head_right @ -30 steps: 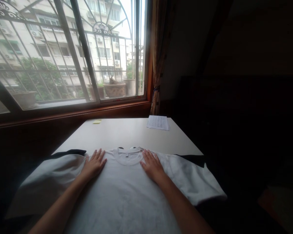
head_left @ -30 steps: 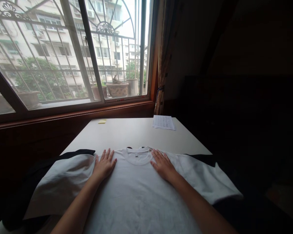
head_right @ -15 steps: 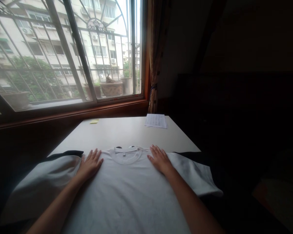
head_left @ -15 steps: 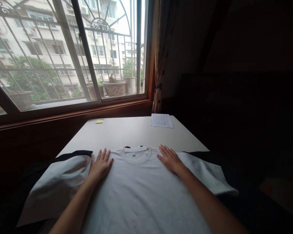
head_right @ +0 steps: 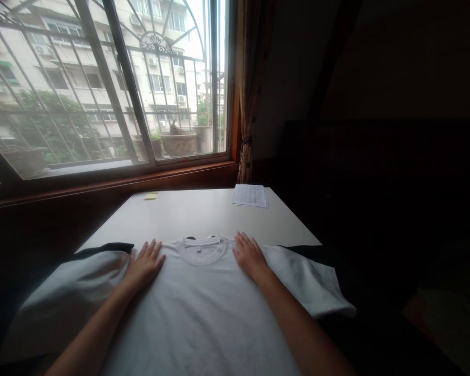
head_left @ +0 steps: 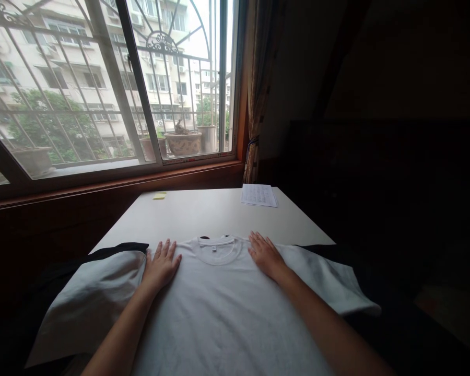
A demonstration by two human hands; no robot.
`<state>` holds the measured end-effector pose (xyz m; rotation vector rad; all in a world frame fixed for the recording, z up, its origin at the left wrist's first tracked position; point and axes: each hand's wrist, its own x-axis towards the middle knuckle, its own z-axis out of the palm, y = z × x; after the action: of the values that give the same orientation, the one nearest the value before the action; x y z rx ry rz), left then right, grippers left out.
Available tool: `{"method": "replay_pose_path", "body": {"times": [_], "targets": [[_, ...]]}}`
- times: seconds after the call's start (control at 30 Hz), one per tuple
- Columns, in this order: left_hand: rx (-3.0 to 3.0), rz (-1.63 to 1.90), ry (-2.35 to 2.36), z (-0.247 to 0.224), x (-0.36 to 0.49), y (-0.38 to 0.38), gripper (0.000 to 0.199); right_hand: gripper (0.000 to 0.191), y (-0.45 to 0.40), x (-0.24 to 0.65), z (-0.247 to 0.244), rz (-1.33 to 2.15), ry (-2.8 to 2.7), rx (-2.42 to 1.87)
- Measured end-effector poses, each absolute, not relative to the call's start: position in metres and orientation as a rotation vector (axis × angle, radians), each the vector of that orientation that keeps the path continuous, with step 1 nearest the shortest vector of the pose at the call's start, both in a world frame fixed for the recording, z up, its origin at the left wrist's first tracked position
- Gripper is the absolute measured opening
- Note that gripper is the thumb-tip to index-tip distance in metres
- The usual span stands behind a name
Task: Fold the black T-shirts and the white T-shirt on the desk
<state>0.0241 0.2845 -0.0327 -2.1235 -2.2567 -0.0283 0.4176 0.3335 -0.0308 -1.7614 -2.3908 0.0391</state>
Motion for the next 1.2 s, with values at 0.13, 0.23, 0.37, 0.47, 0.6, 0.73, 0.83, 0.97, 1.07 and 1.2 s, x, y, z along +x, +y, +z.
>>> {"method": "replay_pose_path", "body": {"times": [0.13,0.23,0.37,0.47,0.6,0.73,0.83,0.97,1.07,1.2], "targets": [[-2.124,-0.017,-2.265,-0.032,0.025,0.284,0.066,0.057,0.317,0.407,-0.036,0.089,-2.451,-1.556],[-2.127,-0.01,-2.276,-0.031,0.024,0.284,0.065,0.054,0.31,0.407,-0.036,0.089,-2.485,-1.389],[-2.138,-0.032,-2.289,-0.024,0.028,0.285,0.061,0.052,0.305,0.41,-0.031,0.12,-2.486,-1.315],[-2.178,-0.132,-2.179,-0.014,0.045,0.284,0.057,0.053,0.303,0.408,-0.026,0.153,-2.512,-1.352],[-2.456,-0.42,-1.839,0.0,0.095,0.284,0.05,0.052,0.301,0.405,-0.021,0.206,-2.569,-1.385],[-2.712,-0.614,-1.744,0.005,0.154,0.296,0.034,0.051,0.301,0.406,-0.022,0.198,-2.546,-1.336],[-2.662,-0.685,-1.848,0.003,0.185,0.313,0.036,0.048,0.3,0.408,-0.025,0.182,-2.468,-1.243],[-2.546,-0.76,-2.036,0.004,0.209,0.333,0.04,0.043,0.297,0.409,-0.024,0.179,-2.364,-1.153],[-2.501,-0.796,-2.096,0.008,0.22,0.342,0.041,0.041,0.295,0.408,-0.022,0.175,-2.333,-1.121],[-2.53,-0.846,-2.172,0.007,0.233,0.353,0.052,0.041,0.295,0.408,-0.021,0.169,-2.314,-1.12]]}}
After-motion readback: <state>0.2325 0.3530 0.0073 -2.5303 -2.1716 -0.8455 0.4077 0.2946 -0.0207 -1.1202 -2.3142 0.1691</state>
